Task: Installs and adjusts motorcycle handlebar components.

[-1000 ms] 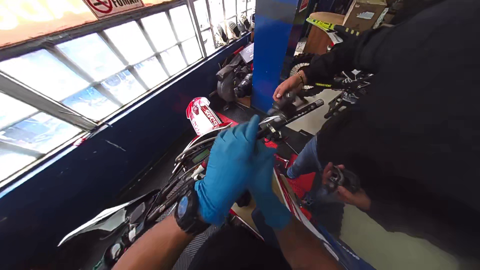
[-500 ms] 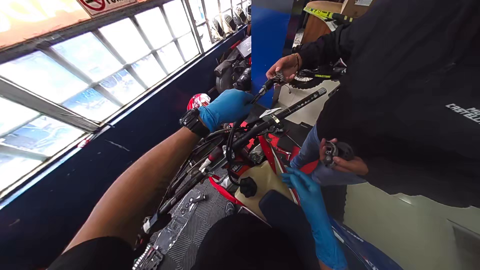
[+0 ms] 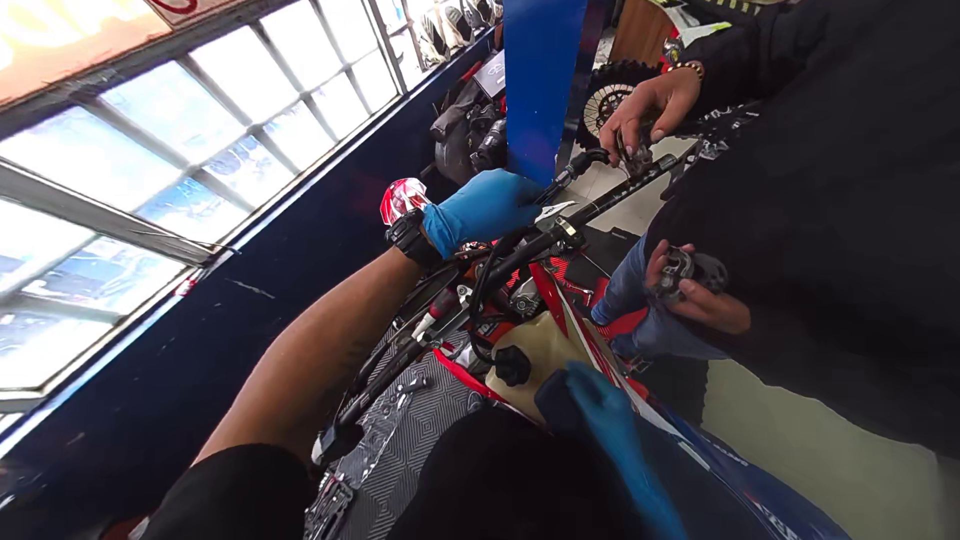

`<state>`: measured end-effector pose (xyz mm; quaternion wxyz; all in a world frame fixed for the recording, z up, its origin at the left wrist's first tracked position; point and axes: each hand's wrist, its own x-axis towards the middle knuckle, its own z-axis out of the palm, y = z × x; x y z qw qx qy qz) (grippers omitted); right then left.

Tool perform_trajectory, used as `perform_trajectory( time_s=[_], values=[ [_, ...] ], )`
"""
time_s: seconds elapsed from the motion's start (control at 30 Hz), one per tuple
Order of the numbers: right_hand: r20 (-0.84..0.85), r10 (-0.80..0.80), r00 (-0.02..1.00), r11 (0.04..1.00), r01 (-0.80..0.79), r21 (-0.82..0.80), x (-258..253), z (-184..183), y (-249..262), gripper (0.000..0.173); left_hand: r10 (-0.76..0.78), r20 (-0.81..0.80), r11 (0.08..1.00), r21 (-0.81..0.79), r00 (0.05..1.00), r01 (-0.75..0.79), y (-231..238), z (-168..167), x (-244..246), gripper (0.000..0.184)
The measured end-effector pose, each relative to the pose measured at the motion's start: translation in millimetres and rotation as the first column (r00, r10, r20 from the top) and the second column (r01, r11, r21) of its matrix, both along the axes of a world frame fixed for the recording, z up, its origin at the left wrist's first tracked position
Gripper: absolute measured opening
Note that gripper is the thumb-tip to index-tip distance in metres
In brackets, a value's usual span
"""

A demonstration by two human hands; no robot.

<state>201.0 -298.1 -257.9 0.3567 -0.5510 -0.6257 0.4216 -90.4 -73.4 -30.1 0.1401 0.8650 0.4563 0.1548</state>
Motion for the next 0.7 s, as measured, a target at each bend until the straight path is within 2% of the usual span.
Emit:
perform_trajectory(
  time_s=[0.1, 0.17, 0.23, 0.33, 0.43, 0.5, 0.57, 0.63, 0.7],
  values=[
    [0.101, 0.205, 0.974, 0.941, -0.224, 0.253, -70, 26, 50, 0.041, 0.015, -0.044, 0.998, -0.059, 0.999, -0.017, -22, 26, 18, 0.027],
    [0.168, 0.273, 0.947, 0.897, -0.314, 0.312, -115, 27, 74, 0.043, 0.036, -0.052, 0.999, -0.027, 0.998, -0.037, -34, 35, 23, 0.023],
    [0.166, 0.268, 0.949, 0.896, -0.309, 0.320, -139, 22, 83, 0.037, 0.055, -0.040, 0.999, 0.003, 0.998, -0.055, -41, 38, 21, 0.023],
    [0.115, 0.129, 0.985, 0.884, -0.167, 0.436, -139, 16, 91, 0.021, 0.097, 0.017, 0.995, 0.036, 0.995, -0.097, -49, 47, 19, 0.024],
    [0.112, 0.017, 0.994, 0.856, -0.072, 0.513, -142, 11, 96, 0.017, 0.147, 0.039, 0.988, 0.038, 0.988, -0.148, -51, 53, 23, 0.025],
    [0.088, 0.063, 0.994, 0.862, -0.099, 0.497, -143, 11, 100, 0.017, 0.159, 0.018, 0.987, 0.028, 0.987, -0.159, -51, 56, 27, 0.026],
    [0.055, 0.235, 0.970, 0.893, -0.238, 0.383, -134, 14, 103, 0.024, 0.154, 0.017, 0.988, 0.028, 0.988, -0.154, -59, 61, 32, 0.024],
    [0.052, 0.363, 0.930, 0.884, -0.362, 0.296, -126, 15, 106, 0.033, 0.141, -0.009, 0.989, 0.041, 0.990, -0.141, -58, 59, 35, 0.023],
    [0.003, 0.303, 0.953, 0.895, -0.285, 0.343, -127, 11, 105, 0.026, 0.116, -0.023, 0.992, 0.047, 0.993, -0.115, -50, 55, 37, 0.025]
  ],
)
